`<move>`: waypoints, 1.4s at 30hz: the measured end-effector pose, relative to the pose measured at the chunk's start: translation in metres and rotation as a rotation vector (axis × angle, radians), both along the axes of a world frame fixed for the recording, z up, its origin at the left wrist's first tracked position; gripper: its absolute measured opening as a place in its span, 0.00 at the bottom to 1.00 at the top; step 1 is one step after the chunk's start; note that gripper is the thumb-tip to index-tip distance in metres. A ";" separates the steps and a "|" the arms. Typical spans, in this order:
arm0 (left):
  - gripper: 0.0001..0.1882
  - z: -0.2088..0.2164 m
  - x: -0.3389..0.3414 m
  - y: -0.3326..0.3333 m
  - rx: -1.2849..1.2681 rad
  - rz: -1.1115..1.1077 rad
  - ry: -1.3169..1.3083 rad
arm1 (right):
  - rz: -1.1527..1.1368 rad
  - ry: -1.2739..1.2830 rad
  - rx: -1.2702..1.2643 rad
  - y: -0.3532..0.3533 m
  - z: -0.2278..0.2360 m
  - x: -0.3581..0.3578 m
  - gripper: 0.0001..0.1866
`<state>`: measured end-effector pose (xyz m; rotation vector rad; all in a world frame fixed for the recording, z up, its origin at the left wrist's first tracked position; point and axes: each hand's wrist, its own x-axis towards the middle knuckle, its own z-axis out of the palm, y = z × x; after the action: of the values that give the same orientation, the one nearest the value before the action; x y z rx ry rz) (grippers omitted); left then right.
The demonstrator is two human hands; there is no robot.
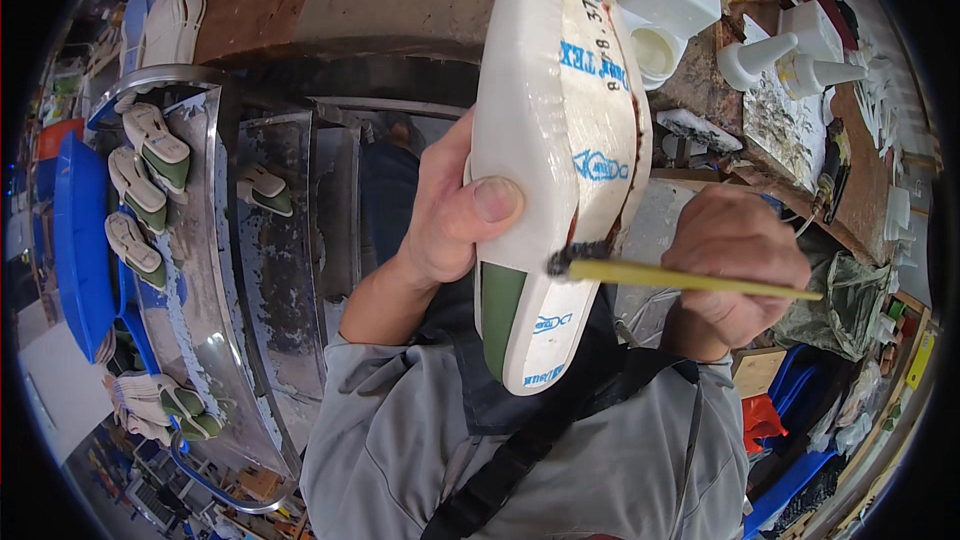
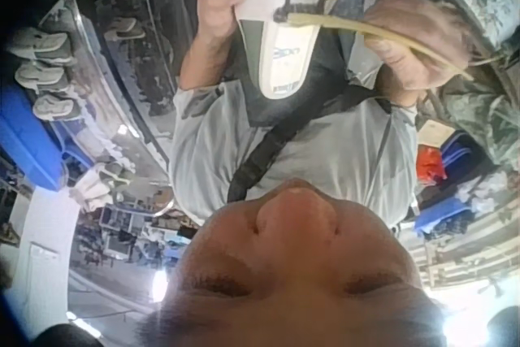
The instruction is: Applying adhesive to the base of shoe uppers mounted on lasts using a brush.
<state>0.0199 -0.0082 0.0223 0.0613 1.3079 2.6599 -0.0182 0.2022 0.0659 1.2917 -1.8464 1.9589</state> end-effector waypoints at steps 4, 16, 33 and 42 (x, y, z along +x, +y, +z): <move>0.38 0.001 0.006 0.003 0.002 0.073 0.033 | 0.209 0.036 -0.004 0.006 -0.006 0.016 0.09; 0.45 -0.019 0.021 0.008 -0.300 0.667 0.508 | -0.259 0.186 -0.065 -0.002 0.008 0.027 0.11; 0.34 0.015 0.004 0.003 -0.387 0.681 0.354 | -0.024 0.425 -0.118 0.013 0.002 0.017 0.07; 0.29 0.006 -0.008 0.013 -0.023 0.638 0.279 | 0.098 0.210 0.121 0.025 0.040 -0.034 0.10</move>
<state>0.0115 0.0053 0.0284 0.0123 1.6720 3.2552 -0.0525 0.2273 0.1056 1.5851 -1.8541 1.7013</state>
